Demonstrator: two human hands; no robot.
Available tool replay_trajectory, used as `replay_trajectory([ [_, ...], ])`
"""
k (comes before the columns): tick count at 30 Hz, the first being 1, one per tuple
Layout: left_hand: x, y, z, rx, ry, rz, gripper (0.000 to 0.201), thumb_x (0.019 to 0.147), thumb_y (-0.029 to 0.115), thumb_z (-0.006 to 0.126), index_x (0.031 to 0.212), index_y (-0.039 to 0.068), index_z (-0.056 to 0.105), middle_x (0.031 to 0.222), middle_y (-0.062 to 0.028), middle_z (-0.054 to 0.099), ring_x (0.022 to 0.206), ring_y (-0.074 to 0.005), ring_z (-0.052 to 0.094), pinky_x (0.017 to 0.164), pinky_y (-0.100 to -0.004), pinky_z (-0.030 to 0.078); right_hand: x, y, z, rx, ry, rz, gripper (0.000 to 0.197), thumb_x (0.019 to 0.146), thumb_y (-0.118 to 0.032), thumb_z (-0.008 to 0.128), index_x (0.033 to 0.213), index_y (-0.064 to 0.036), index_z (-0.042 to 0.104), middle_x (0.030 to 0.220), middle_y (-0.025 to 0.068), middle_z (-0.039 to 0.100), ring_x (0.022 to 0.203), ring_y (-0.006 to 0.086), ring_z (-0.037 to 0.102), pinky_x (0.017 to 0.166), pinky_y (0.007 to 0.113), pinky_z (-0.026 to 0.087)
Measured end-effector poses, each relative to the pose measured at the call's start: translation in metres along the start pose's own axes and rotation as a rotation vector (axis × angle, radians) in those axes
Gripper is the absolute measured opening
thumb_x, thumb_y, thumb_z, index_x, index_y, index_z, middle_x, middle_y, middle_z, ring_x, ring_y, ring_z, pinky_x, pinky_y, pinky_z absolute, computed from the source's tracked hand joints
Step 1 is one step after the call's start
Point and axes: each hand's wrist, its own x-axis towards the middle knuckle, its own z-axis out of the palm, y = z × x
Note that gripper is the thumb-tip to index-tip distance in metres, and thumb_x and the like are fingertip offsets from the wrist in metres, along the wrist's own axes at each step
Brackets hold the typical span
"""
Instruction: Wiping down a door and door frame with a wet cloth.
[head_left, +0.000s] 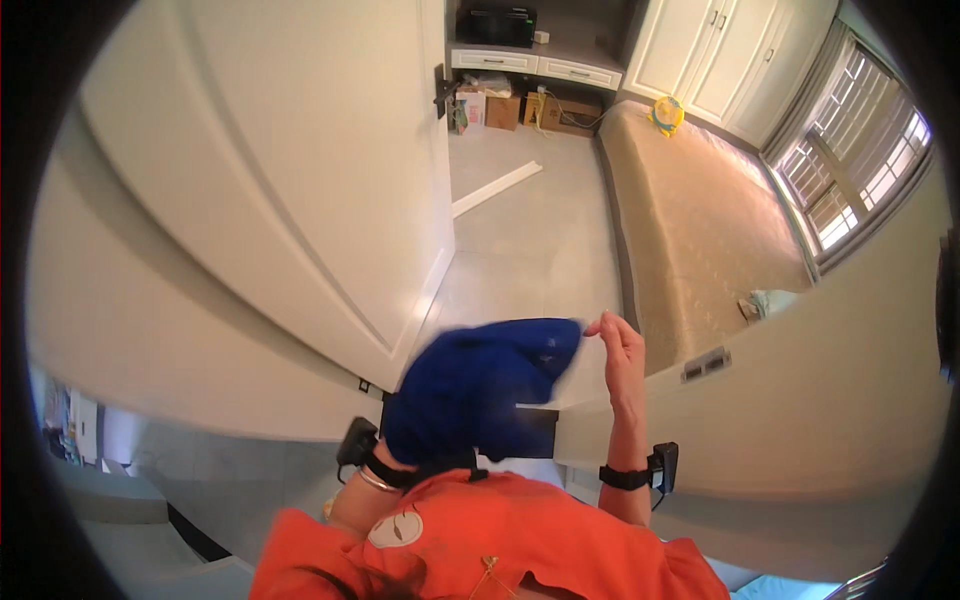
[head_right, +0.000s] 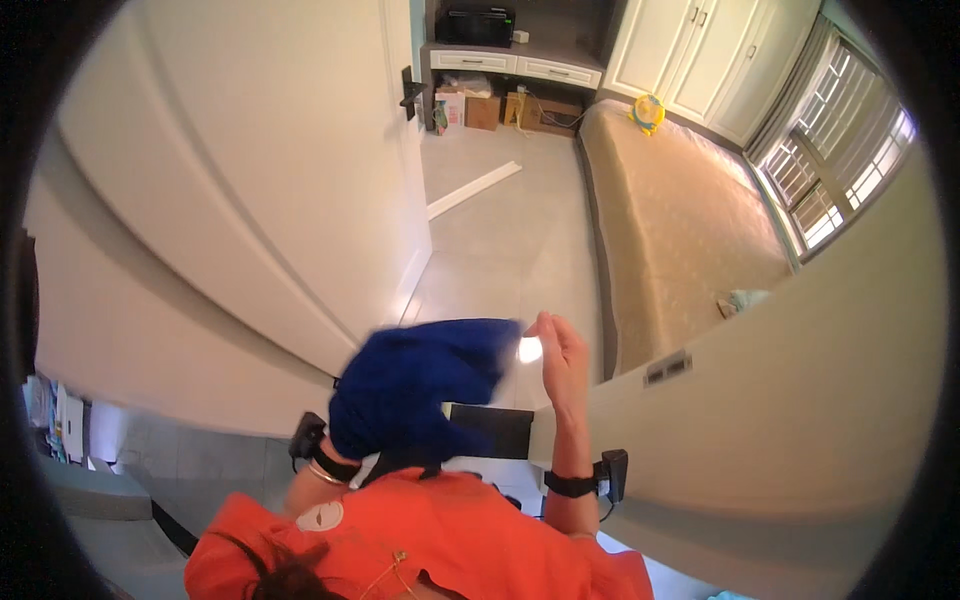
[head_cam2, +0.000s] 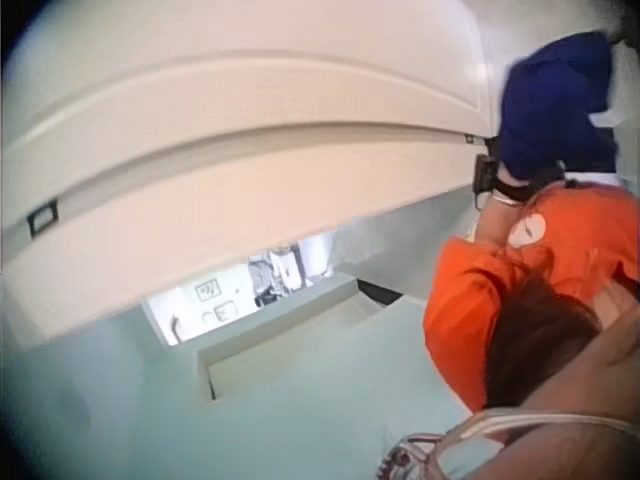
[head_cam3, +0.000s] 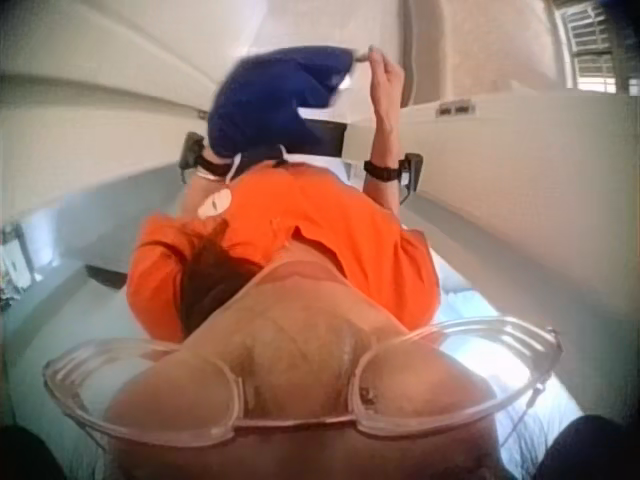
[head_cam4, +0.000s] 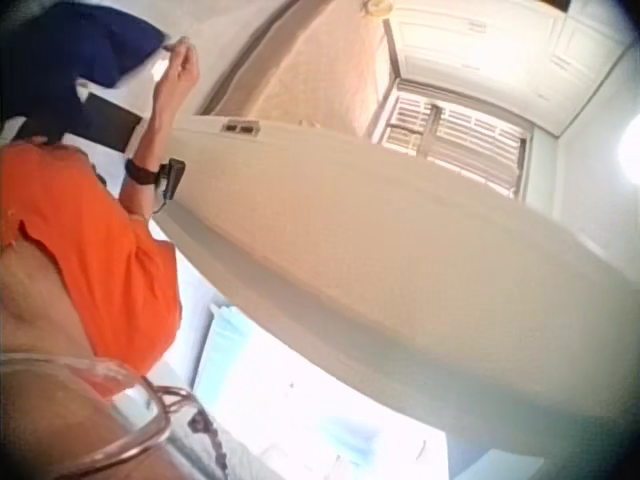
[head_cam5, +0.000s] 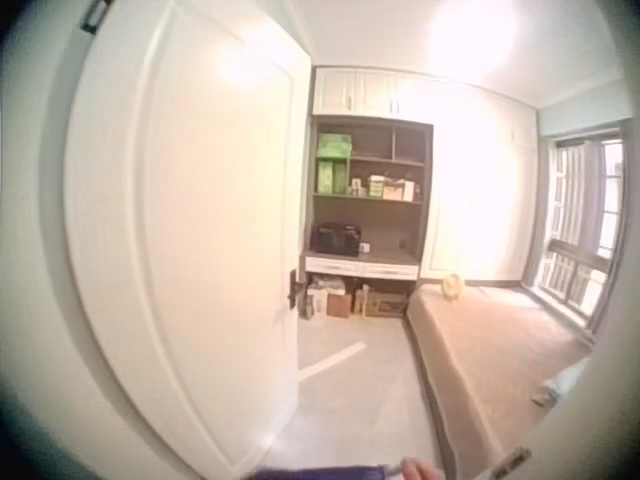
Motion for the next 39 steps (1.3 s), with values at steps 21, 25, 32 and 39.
replay_trajectory([
  [21, 0.557, -0.076, 0.007, -0.748, 0.157, -0.66, 0.048, 0.085, 0.044, 0.049, 0.117, 0.008, 0.048, 0.118, -0.0051, 0.05, 0.107, -0.019, 0.047, 0.088, -0.0336, 0.038, 0.513, 0.139, 0.022, -0.082, -0.473, 0.274, 0.029, 0.083, -0.017, 0.054, 0.107, -0.0014, 0.051, 0.106, 0.0109, 0.056, 0.096, 0.0184, 0.055, 0.083, 0.03, 0.044],
  [25, 0.644, -0.121, 0.014, -1.593, 0.056, -0.44, 0.043, 0.088, 0.034, 0.046, 0.121, 0.006, 0.047, 0.116, -0.0087, 0.054, 0.107, -0.0198, 0.051, 0.094, -0.0353, 0.038, 0.602, 0.157, 0.084, -0.232, -0.707, -0.085, 0.04, 0.08, -0.019, 0.059, 0.115, -0.0019, 0.049, 0.106, 0.0136, 0.057, 0.099, 0.0249, 0.055, 0.084, 0.033, 0.042],
  [32, 0.722, -0.188, -0.039, -1.671, 0.701, -0.446, 0.031, 0.074, 0.008, 0.046, 0.103, -0.001, 0.056, 0.094, -0.0126, 0.061, 0.091, -0.0231, 0.059, 0.082, -0.0343, 0.048, 0.752, 0.164, 0.169, -0.759, -1.458, -0.334, 0.029, 0.076, -0.016, 0.051, 0.102, -0.003, 0.055, 0.095, 0.0183, 0.057, 0.089, 0.0339, 0.056, 0.075, 0.041, 0.044],
  [39, 0.78, -0.251, -0.054, -0.791, 1.244, -0.744, 0.03, 0.065, 0.005, 0.053, 0.093, -0.003, 0.059, 0.076, -0.0093, 0.061, 0.065, -0.0188, 0.058, 0.06, -0.0278, 0.048, 0.924, 0.24, 0.204, -0.855, -1.757, -0.319, 0.041, 0.083, -0.032, 0.053, 0.113, -0.005, 0.054, 0.112, 0.0193, 0.054, 0.103, 0.0348, 0.05, 0.088, 0.041, 0.039],
])
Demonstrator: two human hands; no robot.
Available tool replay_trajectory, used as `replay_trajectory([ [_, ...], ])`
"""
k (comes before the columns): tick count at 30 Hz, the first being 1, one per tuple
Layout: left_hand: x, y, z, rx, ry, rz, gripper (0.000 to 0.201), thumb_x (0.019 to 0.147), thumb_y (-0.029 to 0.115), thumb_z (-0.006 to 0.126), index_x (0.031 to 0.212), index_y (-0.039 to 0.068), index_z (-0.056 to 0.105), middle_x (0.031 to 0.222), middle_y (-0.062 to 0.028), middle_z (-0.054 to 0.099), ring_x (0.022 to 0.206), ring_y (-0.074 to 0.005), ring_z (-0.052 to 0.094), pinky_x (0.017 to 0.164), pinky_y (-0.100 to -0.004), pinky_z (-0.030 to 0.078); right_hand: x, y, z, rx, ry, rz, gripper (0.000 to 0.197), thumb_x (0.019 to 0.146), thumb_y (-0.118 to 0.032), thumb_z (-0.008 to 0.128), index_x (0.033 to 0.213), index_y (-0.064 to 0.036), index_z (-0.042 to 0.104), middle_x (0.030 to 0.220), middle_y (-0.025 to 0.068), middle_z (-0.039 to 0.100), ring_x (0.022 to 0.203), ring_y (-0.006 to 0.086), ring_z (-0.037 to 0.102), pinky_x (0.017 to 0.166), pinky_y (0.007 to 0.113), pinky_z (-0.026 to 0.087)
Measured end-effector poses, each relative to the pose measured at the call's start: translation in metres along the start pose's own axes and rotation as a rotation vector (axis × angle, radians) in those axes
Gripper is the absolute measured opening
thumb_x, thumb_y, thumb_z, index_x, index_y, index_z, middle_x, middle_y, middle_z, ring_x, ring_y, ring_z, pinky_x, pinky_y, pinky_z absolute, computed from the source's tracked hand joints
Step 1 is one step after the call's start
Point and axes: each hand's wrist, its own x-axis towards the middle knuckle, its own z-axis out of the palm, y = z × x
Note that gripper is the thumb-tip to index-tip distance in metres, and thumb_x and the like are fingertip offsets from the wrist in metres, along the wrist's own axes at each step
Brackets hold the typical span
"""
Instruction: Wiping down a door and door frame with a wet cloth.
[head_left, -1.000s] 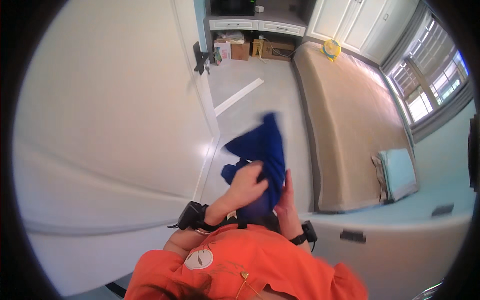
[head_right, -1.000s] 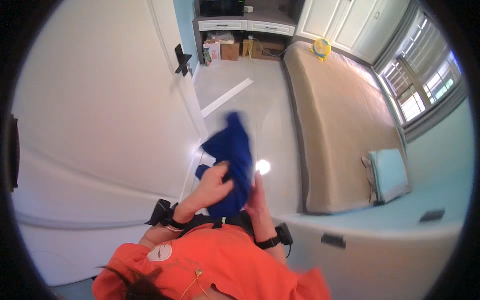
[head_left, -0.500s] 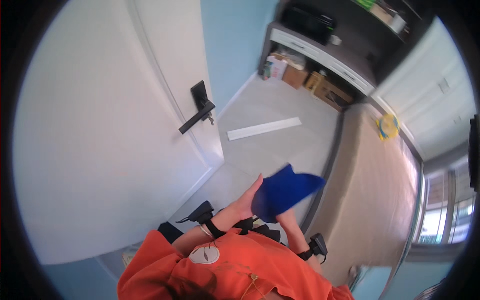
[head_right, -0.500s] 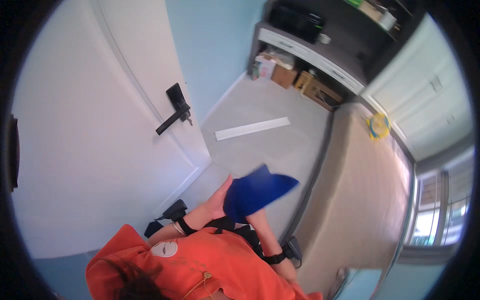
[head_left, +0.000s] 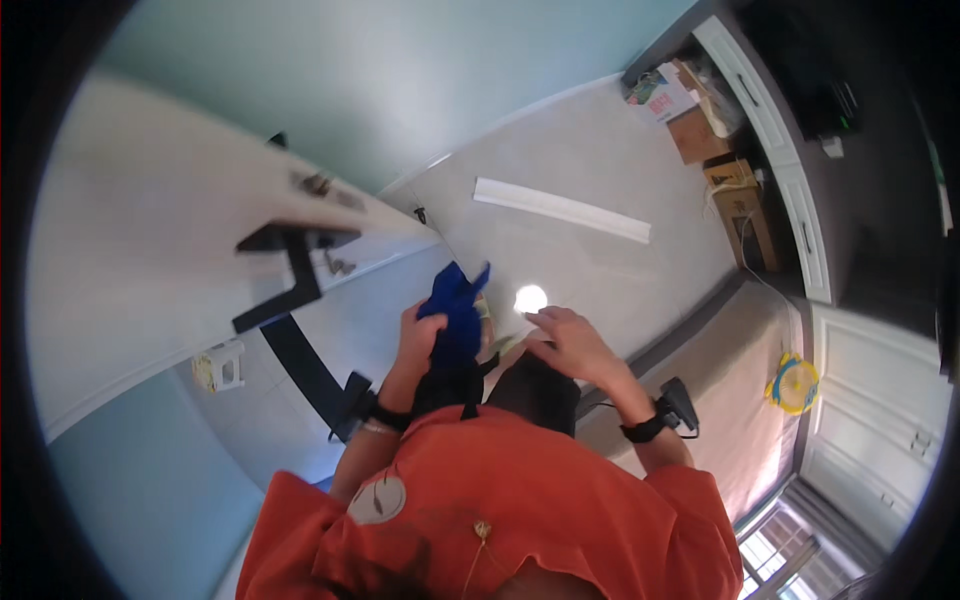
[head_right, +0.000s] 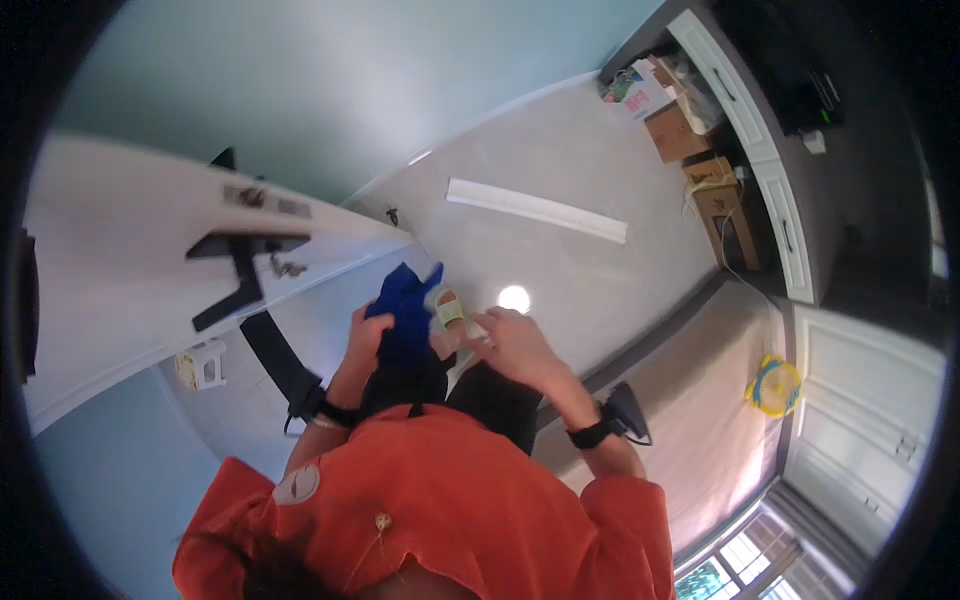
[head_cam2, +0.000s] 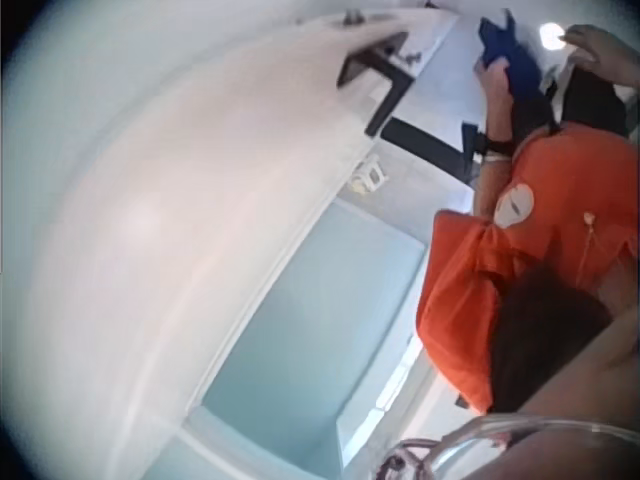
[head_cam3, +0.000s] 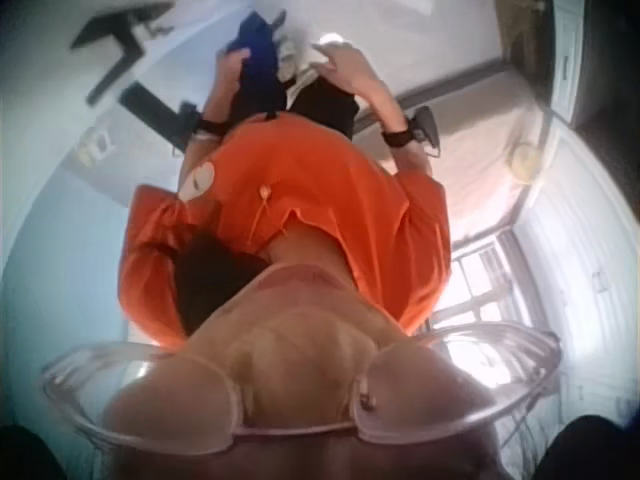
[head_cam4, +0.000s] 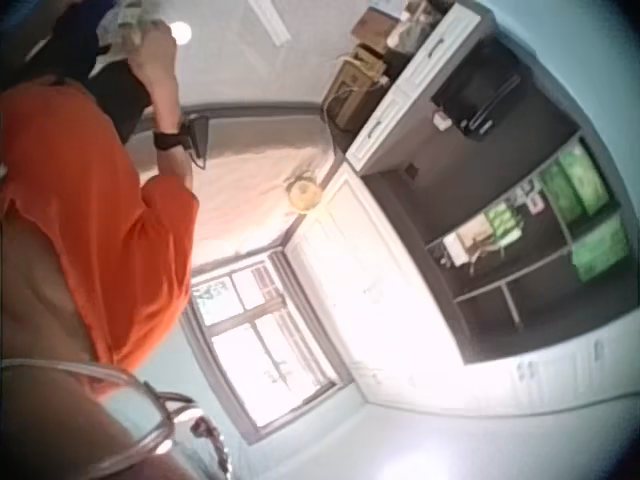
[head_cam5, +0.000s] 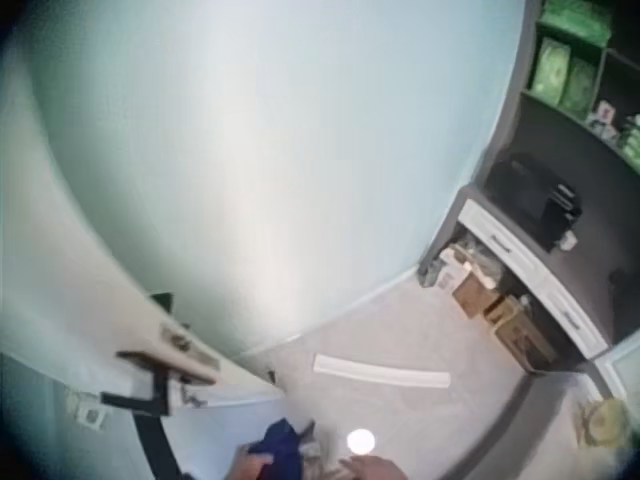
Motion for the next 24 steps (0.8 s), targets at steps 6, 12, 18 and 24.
replay_trajectory([
  [6, 0.022, 0.034, 0.004, 1.102, 0.3, -0.052, 0.036, 0.07, 0.035, 0.058, 0.075, 0.0, 0.065, 0.072, -0.0198, 0.061, 0.064, -0.0309, 0.059, 0.058, -0.0375, 0.045, 0.083, 0.243, -0.026, -0.322, -0.166, 0.195, 0.04, 0.075, -0.032, 0.061, 0.105, -0.0061, 0.058, 0.097, 0.0171, 0.06, 0.093, 0.0328, 0.055, 0.08, 0.042, 0.044],
  [12, 0.067, 0.002, 0.008, 1.155, 0.617, -0.225, 0.032, 0.067, 0.034, 0.062, 0.075, 0.003, 0.064, 0.062, -0.0173, 0.057, 0.063, -0.0326, 0.058, 0.058, -0.0395, 0.044, 0.202, 0.4, -0.005, -0.545, -0.261, 0.129, 0.039, 0.07, -0.03, 0.066, 0.102, -0.0091, 0.059, 0.092, 0.0137, 0.058, 0.091, 0.031, 0.056, 0.078, 0.041, 0.046],
  [18, 0.119, -0.058, 0.011, 1.105, 0.679, -0.108, 0.082, 0.062, 0.017, 0.066, 0.135, 0.01, 0.029, 0.079, -0.0153, 0.058, 0.069, -0.0307, 0.058, 0.064, -0.0382, 0.046, 0.308, 0.459, 0.067, -0.578, -0.245, 0.12, 0.047, 0.067, -0.026, 0.069, 0.108, -0.0073, 0.054, 0.096, 0.0142, 0.057, 0.094, 0.0311, 0.054, 0.081, 0.04, 0.045],
  [24, 0.196, -0.13, 0.002, 1.003, 0.664, 0.062, 0.092, 0.063, 0.011, 0.066, 0.139, 0.006, 0.014, 0.082, -0.0134, 0.06, 0.074, -0.0271, 0.06, 0.067, -0.0337, 0.048, 0.38, 0.538, 0.177, -0.656, -0.244, 0.012, 0.09, 0.061, -0.03, 0.075, 0.134, -0.0059, 0.028, 0.127, 0.0189, 0.039, 0.119, 0.0328, 0.037, 0.091, 0.042, 0.037],
])
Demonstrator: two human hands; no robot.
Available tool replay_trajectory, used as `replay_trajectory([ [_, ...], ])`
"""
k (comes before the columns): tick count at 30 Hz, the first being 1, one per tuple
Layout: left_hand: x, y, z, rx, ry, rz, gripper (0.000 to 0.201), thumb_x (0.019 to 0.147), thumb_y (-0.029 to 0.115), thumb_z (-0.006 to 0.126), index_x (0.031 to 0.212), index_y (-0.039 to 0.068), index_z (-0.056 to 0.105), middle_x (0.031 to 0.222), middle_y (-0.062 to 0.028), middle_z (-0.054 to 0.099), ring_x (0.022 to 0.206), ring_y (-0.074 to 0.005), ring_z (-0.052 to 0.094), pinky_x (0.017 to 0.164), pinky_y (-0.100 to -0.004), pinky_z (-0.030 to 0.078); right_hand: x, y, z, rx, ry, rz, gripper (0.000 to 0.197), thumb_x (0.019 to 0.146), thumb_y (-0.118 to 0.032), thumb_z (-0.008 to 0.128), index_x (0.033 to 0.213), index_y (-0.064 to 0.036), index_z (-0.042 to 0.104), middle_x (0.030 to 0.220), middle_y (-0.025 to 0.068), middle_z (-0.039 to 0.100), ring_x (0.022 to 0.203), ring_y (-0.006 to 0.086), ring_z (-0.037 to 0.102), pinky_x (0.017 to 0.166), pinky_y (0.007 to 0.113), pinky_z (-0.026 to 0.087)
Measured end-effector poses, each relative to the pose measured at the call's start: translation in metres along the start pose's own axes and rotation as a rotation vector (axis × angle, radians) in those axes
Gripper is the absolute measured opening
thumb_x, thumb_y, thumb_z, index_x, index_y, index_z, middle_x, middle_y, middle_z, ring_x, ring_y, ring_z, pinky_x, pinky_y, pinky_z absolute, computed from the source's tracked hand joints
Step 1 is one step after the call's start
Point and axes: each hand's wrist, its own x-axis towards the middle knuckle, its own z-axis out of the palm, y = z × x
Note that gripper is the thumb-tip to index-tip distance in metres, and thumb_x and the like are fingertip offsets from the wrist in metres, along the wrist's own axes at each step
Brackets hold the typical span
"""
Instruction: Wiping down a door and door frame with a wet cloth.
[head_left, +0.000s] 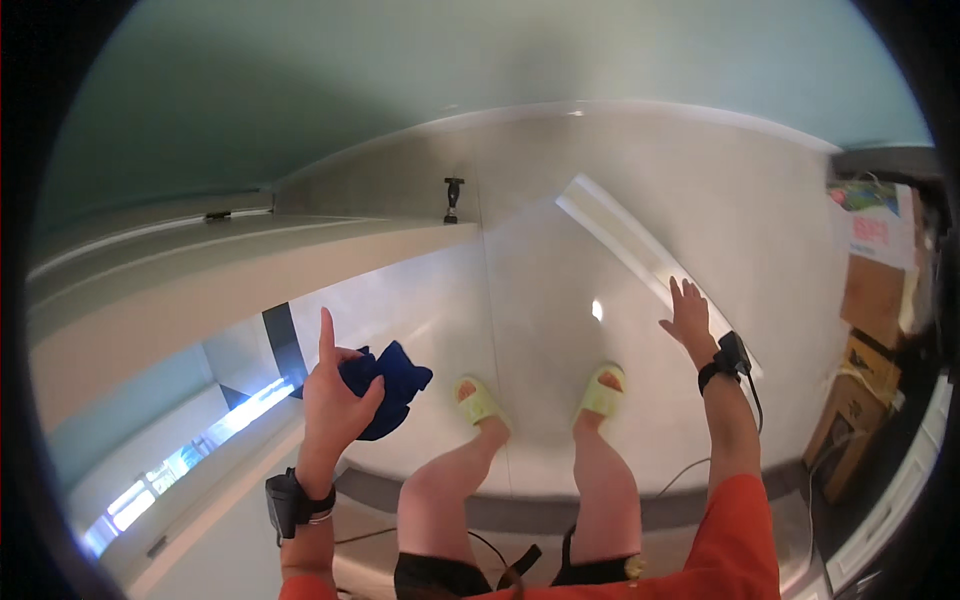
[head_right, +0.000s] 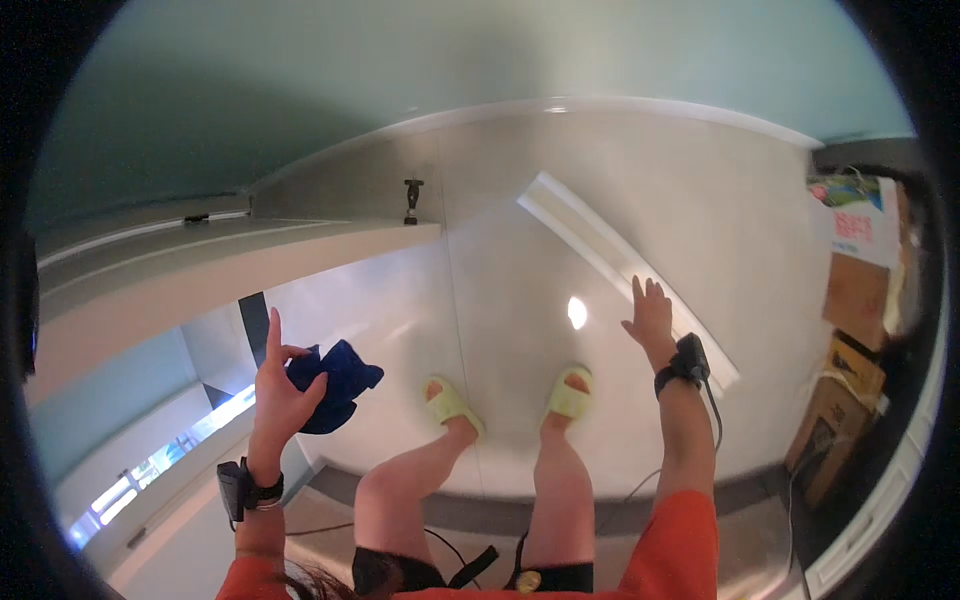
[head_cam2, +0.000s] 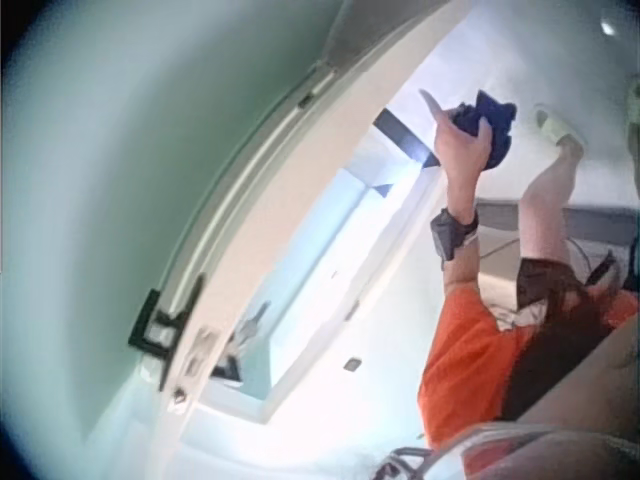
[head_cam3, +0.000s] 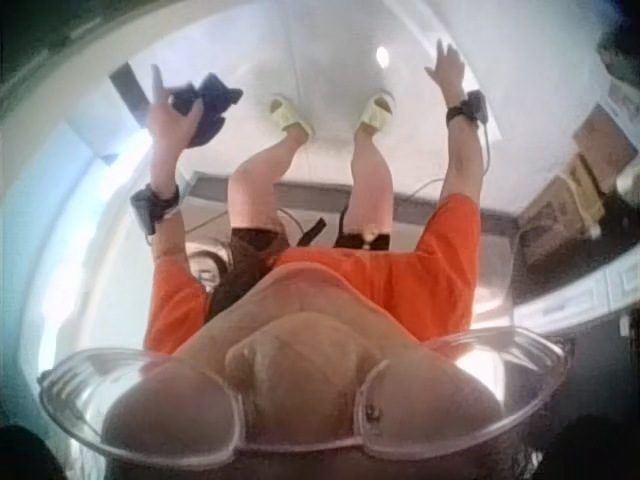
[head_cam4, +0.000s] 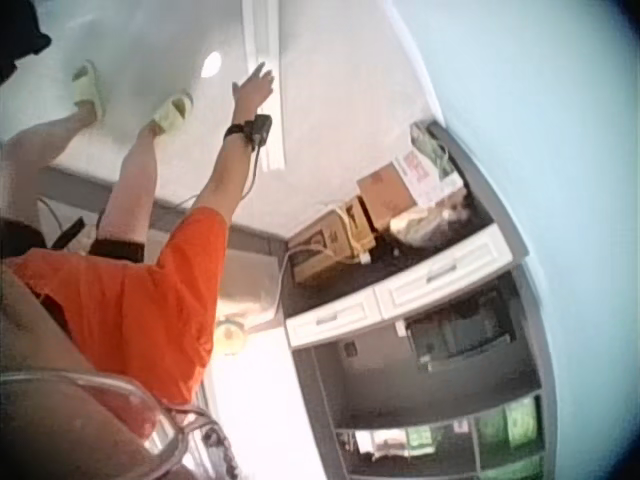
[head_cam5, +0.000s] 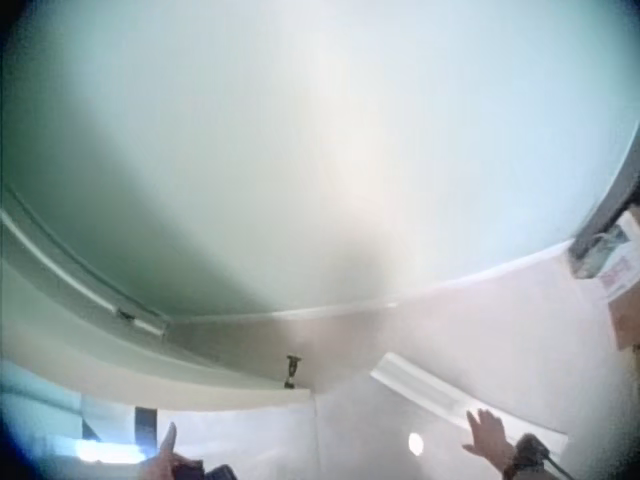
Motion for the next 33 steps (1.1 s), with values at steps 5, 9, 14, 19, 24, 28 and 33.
replay_trajectory([
  [5, 0.049, -0.029, 0.068, 0.006, 0.112, 0.065, 0.092, 0.064, 0.007, 0.065, 0.138, 0.001, 0.011, 0.084, -0.0146, 0.061, 0.075, -0.0268, 0.061, 0.068, -0.0325, 0.049, 0.072, -0.01, 0.051, -0.098, 0.087, -0.056, 0.1, 0.061, -0.026, 0.075, 0.139, -0.0095, 0.014, 0.138, 0.0221, 0.023, 0.127, 0.0371, 0.026, 0.097, 0.043, 0.032],
  [9, 0.066, -0.051, 0.113, 0.023, 0.242, 0.207, 0.089, 0.064, 0.003, 0.064, 0.137, -0.002, 0.012, 0.084, -0.0155, 0.06, 0.077, -0.0259, 0.061, 0.071, -0.0314, 0.048, 0.102, -0.003, 0.095, -0.142, 0.322, -0.089, 0.09, 0.061, -0.009, 0.068, 0.138, -0.0129, 0.021, 0.139, 0.0212, 0.021, 0.127, 0.0368, 0.025, 0.096, 0.043, 0.032],
  [14, 0.084, -0.079, 0.159, -0.048, 0.353, 0.263, 0.086, 0.066, 0.0, 0.063, 0.137, -0.002, 0.014, 0.084, -0.0156, 0.06, 0.077, -0.0245, 0.061, 0.073, -0.0301, 0.048, 0.125, 0.003, 0.107, -0.139, 0.558, -0.202, 0.075, 0.063, -0.002, 0.06, 0.133, -0.0147, 0.035, 0.128, 0.0166, 0.038, 0.115, 0.0308, 0.039, 0.085, 0.04, 0.037],
  [19, 0.095, -0.085, 0.175, -0.112, 0.343, 0.28, 0.09, 0.067, 0.003, 0.063, 0.139, 0.003, 0.01, 0.083, -0.0142, 0.061, 0.076, -0.0231, 0.061, 0.074, -0.0286, 0.047, 0.11, -0.042, 0.074, -0.193, 0.406, -0.477, 0.064, 0.066, -0.003, 0.055, 0.128, -0.0139, 0.042, 0.094, 0.008, 0.048, 0.088, 0.0245, 0.047, 0.077, 0.038, 0.038],
  [24, 0.101, -0.091, 0.172, -0.205, 0.287, 0.316, 0.089, 0.067, 0.0, 0.06, 0.141, 0.007, 0.01, 0.085, -0.0117, 0.061, 0.075, -0.016, 0.059, 0.073, -0.025, 0.046, 0.103, -0.103, 0.04, -0.259, 0.432, -0.604, 0.059, 0.067, -0.002, 0.052, 0.125, -0.0098, 0.045, 0.09, 0.0088, 0.047, 0.085, 0.0242, 0.046, 0.072, 0.036, 0.037],
  [28, 0.102, -0.102, 0.185, -0.303, 0.3, 0.333, 0.09, 0.067, 0.003, 0.062, 0.14, 0.006, 0.01, 0.077, -0.0098, 0.059, 0.07, -0.0178, 0.058, 0.071, -0.025, 0.046, 0.103, -0.132, 0.031, -0.295, 0.485, -0.702, 0.057, 0.063, 0.0, 0.053, 0.12, -0.0029, 0.049, 0.087, 0.009, 0.045, 0.082, 0.0238, 0.046, 0.068, 0.034, 0.037],
  [33, 0.102, -0.114, 0.2, -0.366, 0.238, 0.347, 0.088, 0.067, 0.0, 0.059, 0.141, 0.011, 0.014, 0.078, -0.0068, 0.058, 0.069, -0.0127, 0.056, 0.069, -0.0219, 0.044, 0.082, -0.152, 0.026, -0.341, 0.407, -0.66, 0.055, 0.062, -0.004, 0.056, 0.116, 0.0008, 0.05, 0.089, 0.0105, 0.048, 0.081, 0.0236, 0.048, 0.065, 0.033, 0.041],
])
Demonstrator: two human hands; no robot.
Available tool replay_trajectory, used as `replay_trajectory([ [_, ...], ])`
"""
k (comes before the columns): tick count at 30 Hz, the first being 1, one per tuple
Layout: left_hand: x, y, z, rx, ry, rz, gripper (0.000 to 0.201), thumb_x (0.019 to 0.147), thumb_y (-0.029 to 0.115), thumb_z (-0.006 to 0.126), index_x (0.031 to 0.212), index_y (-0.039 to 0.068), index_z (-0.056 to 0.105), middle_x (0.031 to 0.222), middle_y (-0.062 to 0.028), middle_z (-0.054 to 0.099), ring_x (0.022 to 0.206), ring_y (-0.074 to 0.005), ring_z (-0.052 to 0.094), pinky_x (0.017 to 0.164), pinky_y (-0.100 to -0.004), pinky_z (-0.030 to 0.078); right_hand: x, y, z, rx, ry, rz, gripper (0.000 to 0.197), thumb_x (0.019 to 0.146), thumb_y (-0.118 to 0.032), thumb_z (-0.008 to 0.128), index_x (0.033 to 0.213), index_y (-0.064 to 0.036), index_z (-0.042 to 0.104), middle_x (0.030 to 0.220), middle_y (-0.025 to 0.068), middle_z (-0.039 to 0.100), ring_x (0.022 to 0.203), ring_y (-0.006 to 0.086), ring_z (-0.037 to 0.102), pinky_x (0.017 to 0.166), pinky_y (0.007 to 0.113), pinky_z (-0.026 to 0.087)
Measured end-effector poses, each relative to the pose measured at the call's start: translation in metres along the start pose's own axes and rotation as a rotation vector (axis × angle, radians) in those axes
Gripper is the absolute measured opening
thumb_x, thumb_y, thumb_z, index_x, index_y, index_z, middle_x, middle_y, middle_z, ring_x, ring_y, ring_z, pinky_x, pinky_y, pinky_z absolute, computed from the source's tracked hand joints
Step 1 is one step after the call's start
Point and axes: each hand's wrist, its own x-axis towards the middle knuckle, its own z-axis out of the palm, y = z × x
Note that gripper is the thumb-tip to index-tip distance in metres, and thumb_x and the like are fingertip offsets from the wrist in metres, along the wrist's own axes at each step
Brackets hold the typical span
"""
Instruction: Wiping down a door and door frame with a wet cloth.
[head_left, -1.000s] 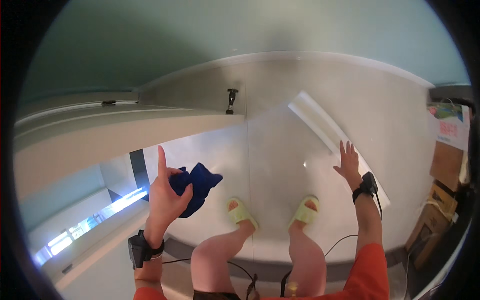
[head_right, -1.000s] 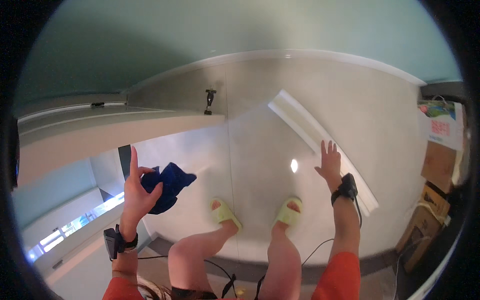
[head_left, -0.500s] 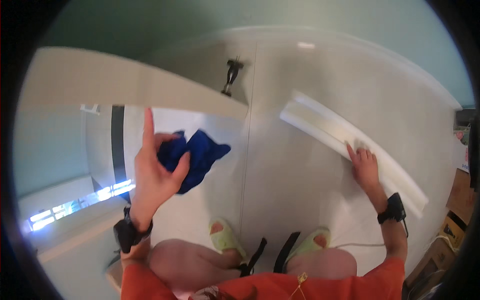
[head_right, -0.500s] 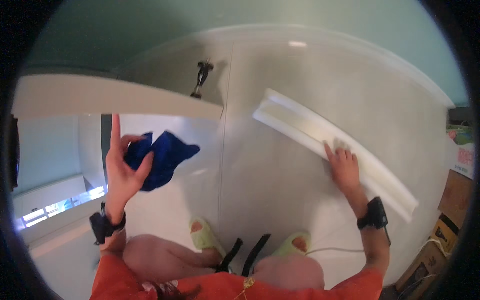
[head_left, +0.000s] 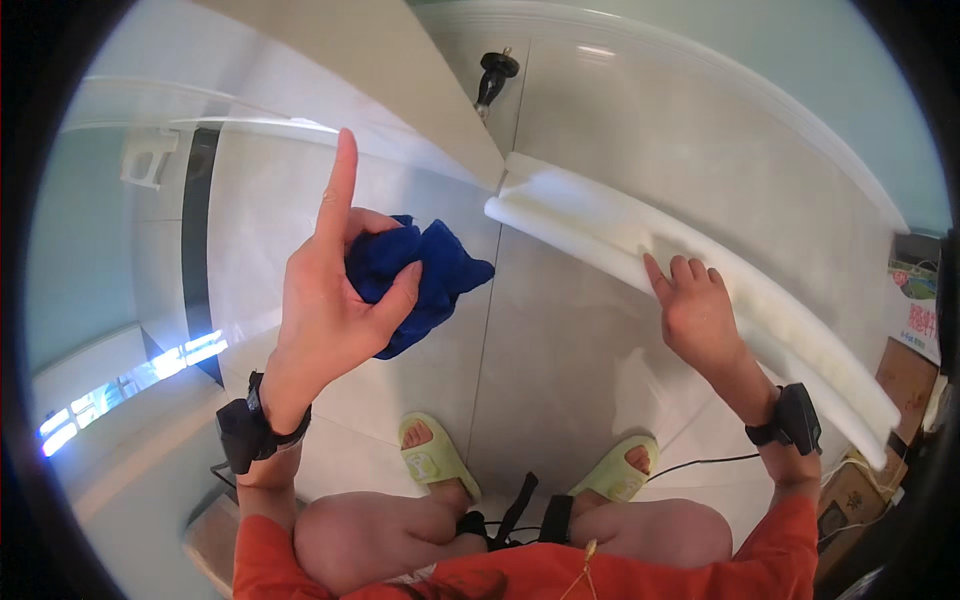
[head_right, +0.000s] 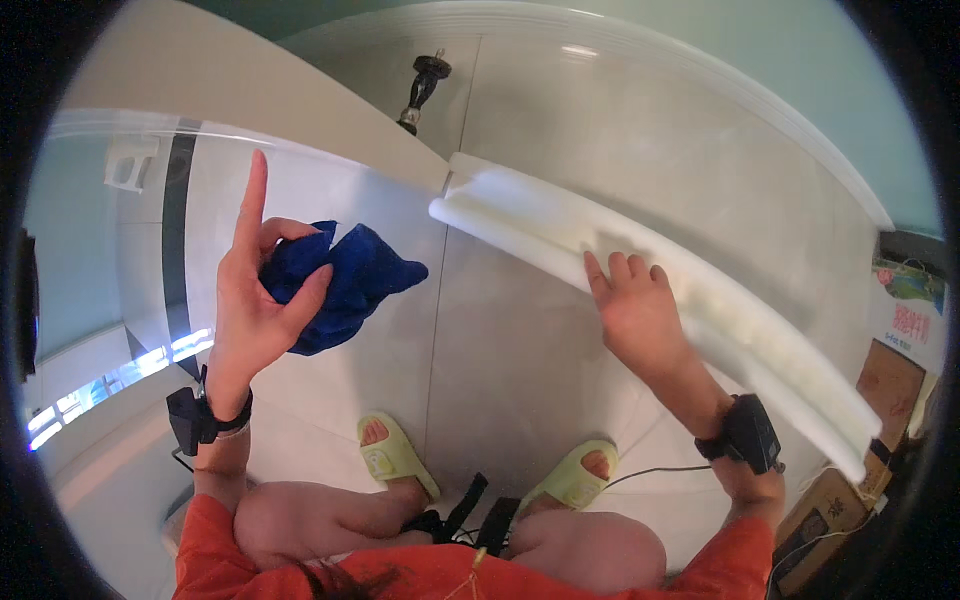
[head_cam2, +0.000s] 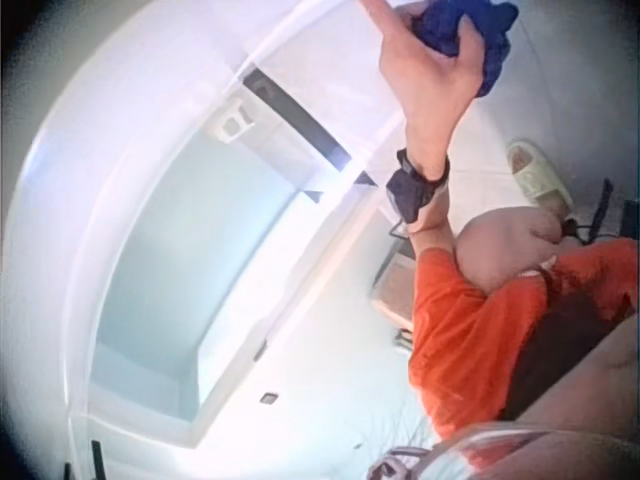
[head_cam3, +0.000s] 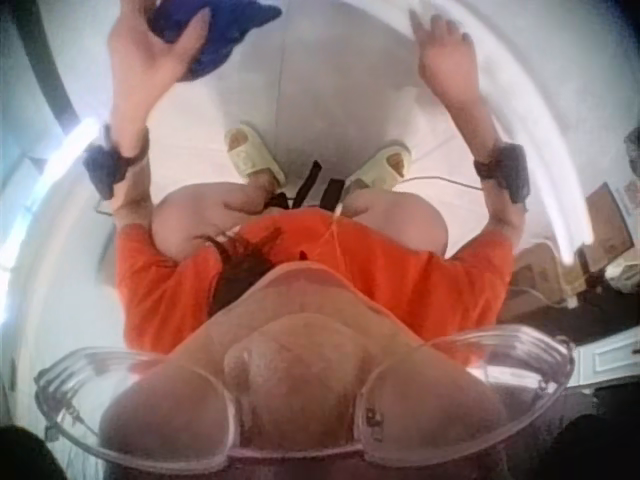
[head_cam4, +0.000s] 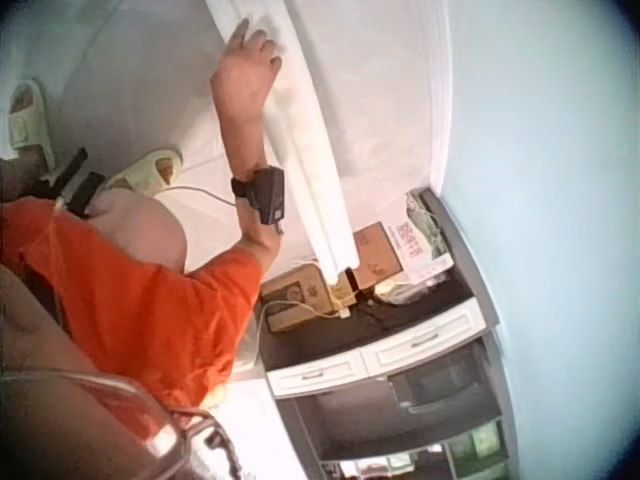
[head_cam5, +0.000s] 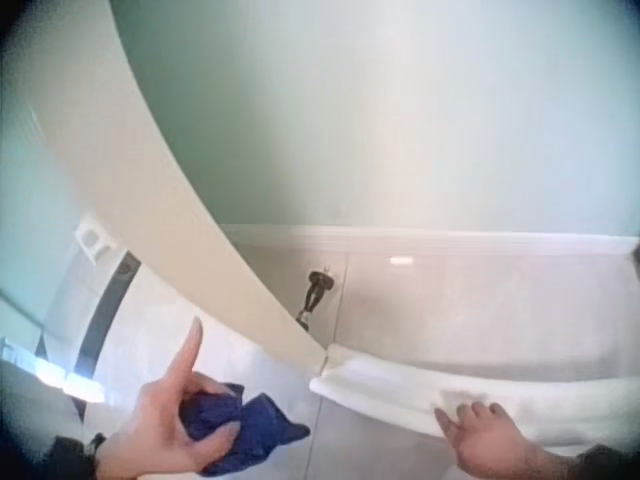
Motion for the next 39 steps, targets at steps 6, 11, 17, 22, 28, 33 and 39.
replay_trajectory([
  [6, -0.018, -0.011, 0.006, -0.05, -0.133, -0.097, 0.077, 0.065, 0.004, 0.063, 0.135, 0.01, 0.031, 0.069, -0.0075, 0.057, 0.059, -0.0193, 0.055, 0.061, -0.0254, 0.046, 0.013, -0.021, 0.0, 0.03, 0.076, 0.006, 0.057, 0.061, -0.004, 0.055, 0.117, 0.0035, 0.048, 0.09, 0.0111, 0.047, 0.082, 0.0239, 0.048, 0.067, 0.032, 0.042],
  [11, -0.025, -0.027, 0.034, 0.06, -0.377, -0.113, 0.075, 0.065, 0.007, 0.063, 0.134, 0.01, 0.033, 0.064, -0.0076, 0.053, 0.056, -0.0188, 0.054, 0.058, -0.0268, 0.044, 0.04, -0.019, 0.036, 0.132, 0.132, -0.066, 0.056, 0.062, -0.002, 0.054, 0.117, 0.0027, 0.048, 0.091, 0.0114, 0.048, 0.084, 0.0246, 0.048, 0.07, 0.034, 0.042],
  [17, -0.029, -0.029, 0.068, 0.149, -0.553, -0.075, 0.072, 0.067, 0.014, 0.062, 0.134, 0.013, 0.034, 0.069, -0.0111, 0.058, 0.063, -0.0279, 0.059, 0.058, -0.0349, 0.046, 0.101, -0.036, 0.083, 0.245, 0.223, -0.134, 0.053, 0.064, -0.001, 0.054, 0.117, 0.0, 0.048, 0.091, 0.0133, 0.048, 0.085, 0.0288, 0.048, 0.073, 0.037, 0.043],
  [22, -0.042, -0.042, 0.055, 0.038, -0.577, -0.214, 0.072, 0.067, 0.011, 0.063, 0.133, 0.011, 0.034, 0.068, -0.0116, 0.057, 0.062, -0.0247, 0.058, 0.059, -0.0332, 0.046, 0.039, -0.01, 0.06, 0.273, 0.404, 0.078, 0.049, 0.07, -0.008, 0.058, 0.118, -0.0035, 0.049, 0.112, 0.016, 0.05, 0.103, 0.0315, 0.047, 0.088, 0.042, 0.037],
  [28, -0.044, -0.057, 0.035, 0.011, -0.372, -0.211, 0.071, 0.066, 0.006, 0.063, 0.132, 0.009, 0.037, 0.064, -0.0096, 0.053, 0.058, -0.0202, 0.054, 0.06, -0.0283, 0.044, -0.22, 0.158, 0.126, -0.058, 0.596, 1.389, 0.041, 0.084, -0.022, 0.051, 0.117, 0.0019, 0.048, 0.113, 0.0176, 0.053, 0.107, 0.033, 0.048, 0.09, 0.041, 0.037],
  [33, -0.035, -0.051, 0.036, 0.019, -0.331, -0.236, 0.069, 0.066, 0.002, 0.061, 0.131, 0.01, 0.039, 0.063, -0.0051, 0.052, 0.057, -0.012, 0.05, 0.059, -0.0229, 0.042, -0.227, 0.147, 0.128, 1.112, 0.916, 1.897, 0.039, 0.085, -0.026, 0.045, 0.108, 0.0039, 0.056, 0.1, 0.0161, 0.06, 0.096, 0.0283, 0.055, 0.081, 0.036, 0.042],
  [39, -0.042, -0.049, 0.023, -0.01, -0.264, -0.242, 0.067, 0.066, 0.001, 0.061, 0.13, 0.008, 0.041, 0.062, -0.0034, 0.05, 0.057, -0.0108, 0.047, 0.058, -0.0222, 0.04, -0.204, 0.163, 0.166, 0.367, 0.594, 1.264, 0.04, 0.084, -0.027, 0.046, 0.107, 0.005, 0.056, 0.096, 0.0179, 0.061, 0.09, 0.0261, 0.057, 0.079, 0.034, 0.044],
])
